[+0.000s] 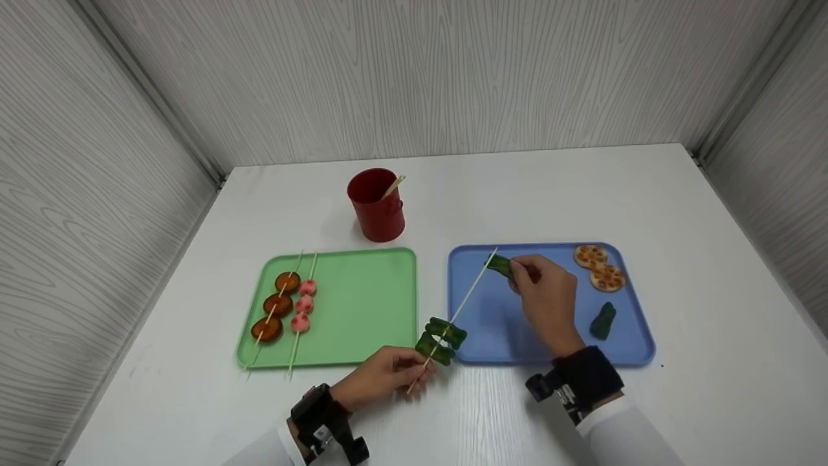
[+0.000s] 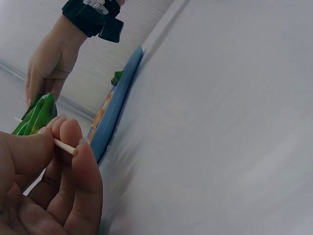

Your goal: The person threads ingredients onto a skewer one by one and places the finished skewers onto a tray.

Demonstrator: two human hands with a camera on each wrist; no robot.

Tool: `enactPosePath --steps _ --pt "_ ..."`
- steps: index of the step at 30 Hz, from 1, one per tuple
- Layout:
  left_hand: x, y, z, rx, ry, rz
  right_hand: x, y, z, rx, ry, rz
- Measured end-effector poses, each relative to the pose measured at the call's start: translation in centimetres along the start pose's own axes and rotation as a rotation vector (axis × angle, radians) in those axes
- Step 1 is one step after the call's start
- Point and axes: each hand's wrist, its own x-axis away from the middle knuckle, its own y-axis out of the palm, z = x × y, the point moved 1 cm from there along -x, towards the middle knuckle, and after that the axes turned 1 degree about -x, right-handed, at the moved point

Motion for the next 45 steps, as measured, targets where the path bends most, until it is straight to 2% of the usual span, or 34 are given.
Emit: enactPosePath --steps 6,10,21,29,32,39,45 --pt "-0.07 0.02 -0.15 -0.015 0.019 -0.015 -0.18 0.03 0.12 -0.042 0.062 0.055" --pt "-0.01 -0.07 -0.19 -0.029 0.029 -0.031 -0.25 -0.11 0.44 -0.092 0.122 0.033" --pt "0.07 -0.3 0.26 -0.017 -0.02 -0.086 -0.47 -0.19 0.55 -0.124 0.196 0.022" --pt "-0.06 -0.25 0.26 -0.017 -0.025 -0.108 -0.36 -0.29 0.52 -0.125 0.158 0.024" --pt "-0.07 -0.19 0.32 -0.016 -0.038 -0.098 -0.27 -0.32 0.38 -0.129 0.14 0.028" --pt "-0.12 0.04 0.45 -0.063 -0.016 -0.071 -0.2 -0.27 0.33 -0.161 0.1 0.02" --pt "-0.15 0.12 0.46 -0.063 -0.037 -0.065 -0.09 -0.38 0.4 -0.145 0.047 0.011"
